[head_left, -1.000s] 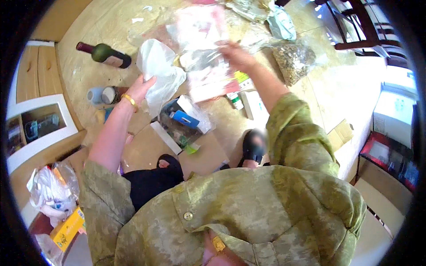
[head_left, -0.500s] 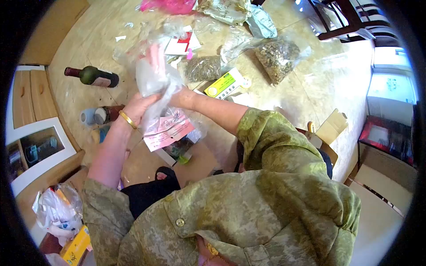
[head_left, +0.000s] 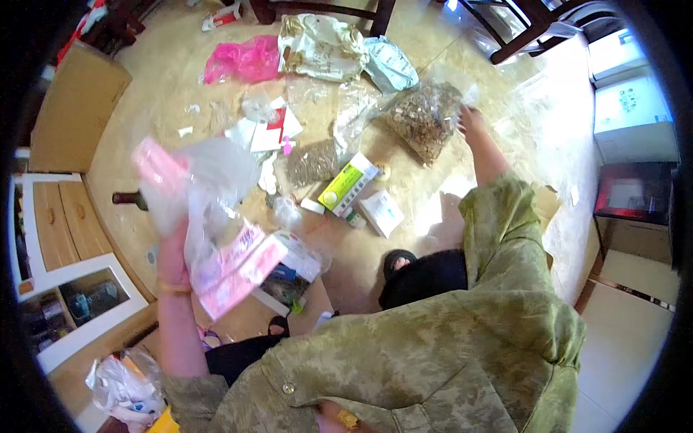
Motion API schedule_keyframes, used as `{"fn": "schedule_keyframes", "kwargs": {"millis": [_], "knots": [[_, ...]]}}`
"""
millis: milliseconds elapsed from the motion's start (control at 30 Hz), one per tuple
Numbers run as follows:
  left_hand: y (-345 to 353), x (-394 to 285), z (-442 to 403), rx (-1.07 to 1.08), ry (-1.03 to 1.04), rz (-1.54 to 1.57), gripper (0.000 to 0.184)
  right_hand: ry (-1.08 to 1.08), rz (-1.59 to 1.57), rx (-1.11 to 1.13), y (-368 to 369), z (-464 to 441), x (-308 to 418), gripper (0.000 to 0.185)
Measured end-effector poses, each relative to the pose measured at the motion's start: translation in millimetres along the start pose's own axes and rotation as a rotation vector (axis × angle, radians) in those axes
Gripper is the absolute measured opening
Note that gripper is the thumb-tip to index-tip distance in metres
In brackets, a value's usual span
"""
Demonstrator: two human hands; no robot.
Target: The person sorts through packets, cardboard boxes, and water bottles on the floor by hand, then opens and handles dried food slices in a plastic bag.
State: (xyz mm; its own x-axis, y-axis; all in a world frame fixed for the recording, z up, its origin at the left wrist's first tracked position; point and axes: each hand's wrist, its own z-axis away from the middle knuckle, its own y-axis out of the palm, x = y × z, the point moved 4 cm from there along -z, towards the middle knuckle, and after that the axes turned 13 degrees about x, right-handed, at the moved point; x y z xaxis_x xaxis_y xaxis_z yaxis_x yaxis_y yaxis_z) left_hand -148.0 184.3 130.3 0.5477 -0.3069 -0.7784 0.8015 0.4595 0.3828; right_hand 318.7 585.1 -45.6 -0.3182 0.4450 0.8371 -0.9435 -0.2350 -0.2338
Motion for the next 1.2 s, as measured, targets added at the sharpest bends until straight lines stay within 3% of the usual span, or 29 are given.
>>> {"fn": "schedule_keyframes", "kwargs": {"millis": [67, 133, 167, 267, 333, 400, 600, 667, 700, 733, 833, 1000, 1100, 1167, 1200], "knots": [[25, 3, 16, -0.002, 0.079, 0.066, 0.038, 0.089, -0.007, -0.076, -24, -20, -31, 0.045], [-1, 31, 15, -0.055, 0.059, -0.016, 0.038, 0.165, -0.165, -0.243, -38, -28, -64, 0.064], [-2, 41, 12, -0.05, 0.054, -0.032, 0.038, 0.138, -0.15, -0.213, -42, -51, -87, 0.08], [-4, 61, 1, -0.115, 0.0, -0.215, 0.038, 0.092, -0.304, -0.205, -24, -47, -80, 0.085], [-8, 70, -4, -0.154, 0.015, -0.122, 0.038, 0.134, -0.321, -0.217, -14, -42, -66, 0.089], [-16, 78, -6, -0.154, -0.109, -0.135, 0.039, 0.121, -0.402, -0.24, -7, -47, -69, 0.09], [-5, 91, -21, -0.127, -0.092, -0.077, 0.038, 0.251, -0.312, 0.035, 5, -45, -70, 0.09], [-6, 93, -27, -0.116, -0.118, -0.114, 0.038, 0.269, -0.298, 0.23, 13, -44, -78, 0.085], [-5, 93, -28, -0.113, -0.119, -0.115, 0.038, 0.275, -0.289, 0.234, 17, -41, -81, 0.061], [-5, 93, -30, -0.11, -0.133, -0.103, 0.039, 0.274, -0.292, 0.232, 20, -39, -84, 0.061], [1, 93, -32, -0.091, -0.126, -0.07, 0.039, 0.224, -0.362, 0.284, 31, -34, -81, 0.022], [-2, 83, -30, -0.1, -0.051, -0.18, 0.039, -0.043, -0.487, 0.253, 64, -2, -24, 0.017], [-11, 67, -36, -0.195, -0.008, -0.383, 0.035, -0.446, -0.29, 0.349, 88, 18, 5, 0.006], [-21, 48, -42, -0.249, 0.226, -0.958, 0.027, -0.459, -0.177, 0.372, 107, 47, 16, 0.004], [-28, 48, -45, -0.262, 0.222, -0.953, 0.027, -0.467, -0.07, 0.388, 116, 62, 18, 0.007]]}}
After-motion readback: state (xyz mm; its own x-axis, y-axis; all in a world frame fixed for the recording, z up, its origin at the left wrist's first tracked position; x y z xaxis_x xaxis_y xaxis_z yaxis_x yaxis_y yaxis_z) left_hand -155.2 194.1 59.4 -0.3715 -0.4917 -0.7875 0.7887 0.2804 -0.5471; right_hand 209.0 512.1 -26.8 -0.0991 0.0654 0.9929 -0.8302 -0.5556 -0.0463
